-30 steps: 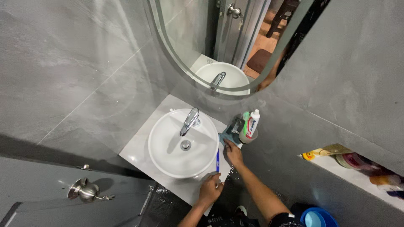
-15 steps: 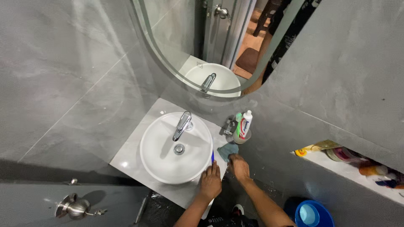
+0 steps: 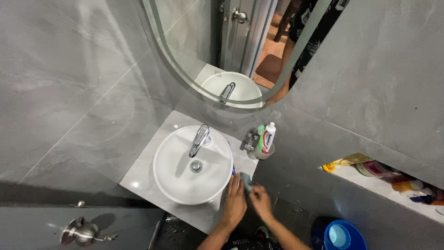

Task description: The person retrieves various toiletries and containers from a wall niche and places them on the bathroom sink counter. They handle items one at a time, including a toothbrush, toothpaste, a cup, a black cap, and multiple bottles and jars, arranging them on the counter surface.

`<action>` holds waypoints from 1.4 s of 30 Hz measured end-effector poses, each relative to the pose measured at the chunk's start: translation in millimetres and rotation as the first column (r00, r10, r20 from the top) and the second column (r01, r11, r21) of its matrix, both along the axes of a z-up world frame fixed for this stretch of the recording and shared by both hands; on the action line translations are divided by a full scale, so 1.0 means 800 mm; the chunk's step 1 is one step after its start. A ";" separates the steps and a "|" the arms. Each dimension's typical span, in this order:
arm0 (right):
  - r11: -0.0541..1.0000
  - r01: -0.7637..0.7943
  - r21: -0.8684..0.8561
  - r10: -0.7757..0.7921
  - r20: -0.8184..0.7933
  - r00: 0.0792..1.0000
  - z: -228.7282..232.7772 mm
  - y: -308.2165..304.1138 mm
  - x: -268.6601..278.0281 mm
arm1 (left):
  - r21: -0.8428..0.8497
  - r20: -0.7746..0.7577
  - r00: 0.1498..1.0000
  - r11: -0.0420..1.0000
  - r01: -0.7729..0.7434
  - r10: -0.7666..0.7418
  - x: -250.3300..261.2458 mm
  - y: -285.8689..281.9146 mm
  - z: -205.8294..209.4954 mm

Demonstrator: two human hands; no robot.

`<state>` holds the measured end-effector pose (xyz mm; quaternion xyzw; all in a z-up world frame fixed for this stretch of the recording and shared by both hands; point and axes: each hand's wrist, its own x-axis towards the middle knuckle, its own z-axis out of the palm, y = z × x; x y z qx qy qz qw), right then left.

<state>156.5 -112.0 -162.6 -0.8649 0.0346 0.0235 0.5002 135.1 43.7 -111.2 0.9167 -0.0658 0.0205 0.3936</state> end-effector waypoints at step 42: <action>1.000 0.010 0.024 -0.019 0.408 0.913 0.222 -0.035 0.166 | -0.269 0.173 0.931 0.925 -0.269 0.321 0.201 -0.070 0.103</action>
